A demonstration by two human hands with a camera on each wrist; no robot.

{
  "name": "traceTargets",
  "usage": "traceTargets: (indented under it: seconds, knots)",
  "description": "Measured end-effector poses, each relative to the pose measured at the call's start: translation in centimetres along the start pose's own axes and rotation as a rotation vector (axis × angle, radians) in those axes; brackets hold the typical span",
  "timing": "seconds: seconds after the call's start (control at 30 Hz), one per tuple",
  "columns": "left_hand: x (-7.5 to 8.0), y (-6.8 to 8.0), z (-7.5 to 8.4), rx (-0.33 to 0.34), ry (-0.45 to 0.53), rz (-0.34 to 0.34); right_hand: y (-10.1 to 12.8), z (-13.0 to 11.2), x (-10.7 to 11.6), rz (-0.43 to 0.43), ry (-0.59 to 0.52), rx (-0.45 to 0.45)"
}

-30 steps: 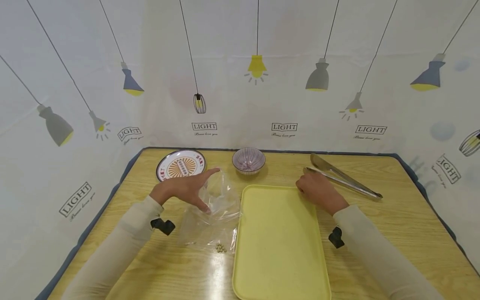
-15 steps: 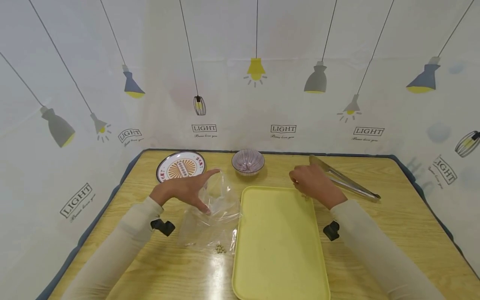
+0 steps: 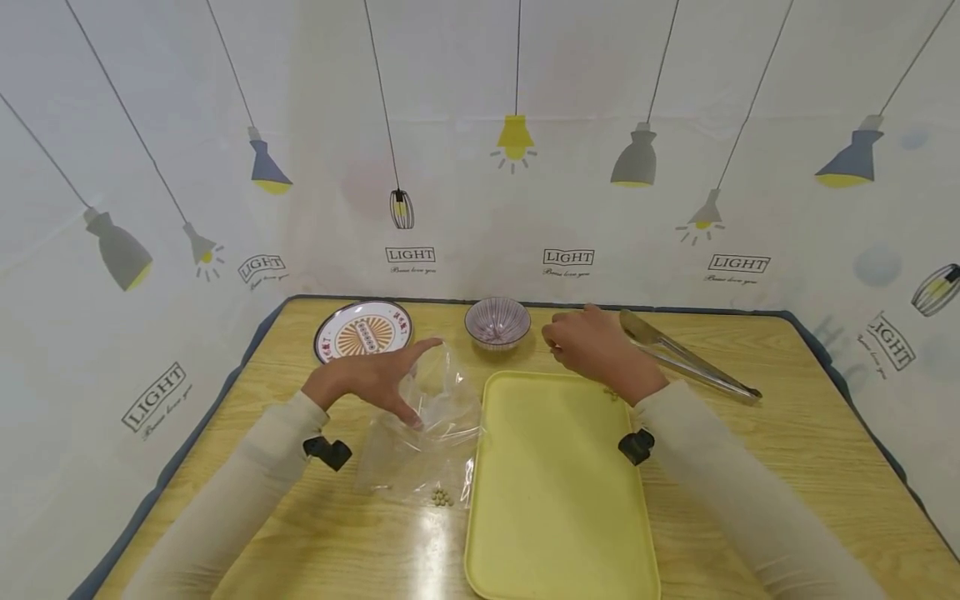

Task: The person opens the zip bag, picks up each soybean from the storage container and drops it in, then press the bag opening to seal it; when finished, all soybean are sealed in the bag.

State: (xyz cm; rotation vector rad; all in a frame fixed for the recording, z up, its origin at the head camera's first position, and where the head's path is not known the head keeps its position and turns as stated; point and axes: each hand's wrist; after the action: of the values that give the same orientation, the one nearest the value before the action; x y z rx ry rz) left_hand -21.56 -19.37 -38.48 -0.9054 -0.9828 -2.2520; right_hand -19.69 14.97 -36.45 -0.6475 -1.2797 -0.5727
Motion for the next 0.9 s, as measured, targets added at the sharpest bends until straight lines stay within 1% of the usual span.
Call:
traceTargets:
  seconds: [0.13, 0.33, 0.43, 0.53, 0.63, 0.7, 0.8, 0.9]
  knots:
    - [0.0, -0.1, 0.0, -0.004, -0.01, -0.001, -1.7, -1.7, 0.7, 0.049, -0.013, 0.042]
    - [0.0, 0.0, 0.0, -0.001, -0.027, -0.004, -4.7, -4.7, 1.8, 0.118, -0.025, 0.145]
    - [0.1, 0.0, 0.1, -0.011, -0.037, -0.012, -6.0, -6.2, 2.1, 0.165, -0.027, 0.2]
    - [0.2, -0.1, 0.2, -0.036, -0.035, -0.017, -7.1, -7.7, 2.6, 0.194, -0.01, 0.226]
    - [0.3, -0.3, 0.2, -0.043, -0.048, -0.015, -7.9, -8.9, 2.8, 0.182, -0.001, 0.236]
    - [0.4, -0.3, 0.3, -0.033, -0.062, -0.012, -8.4, -9.5, 2.8, 0.166, -0.005, 0.243]
    - [0.5, -0.2, 0.4, -0.011, -0.081, -0.013, -8.6, -10.1, 2.6, 0.14, -0.034, 0.266]
    - [0.5, -0.2, 0.4, -0.016, -0.067, -0.017, -8.7, -10.5, 2.2, 0.136, -0.047, 0.286]
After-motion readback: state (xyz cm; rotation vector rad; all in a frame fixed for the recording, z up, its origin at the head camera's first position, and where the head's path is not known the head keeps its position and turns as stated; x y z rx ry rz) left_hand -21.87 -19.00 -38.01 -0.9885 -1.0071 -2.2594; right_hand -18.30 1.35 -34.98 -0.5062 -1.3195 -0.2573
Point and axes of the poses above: each hand's wrist, its own y-axis away from the middle knuckle, its own x-axis out of the back of the hand, z = x × y, and after that the axes turned 6 degrees about x, right-handed
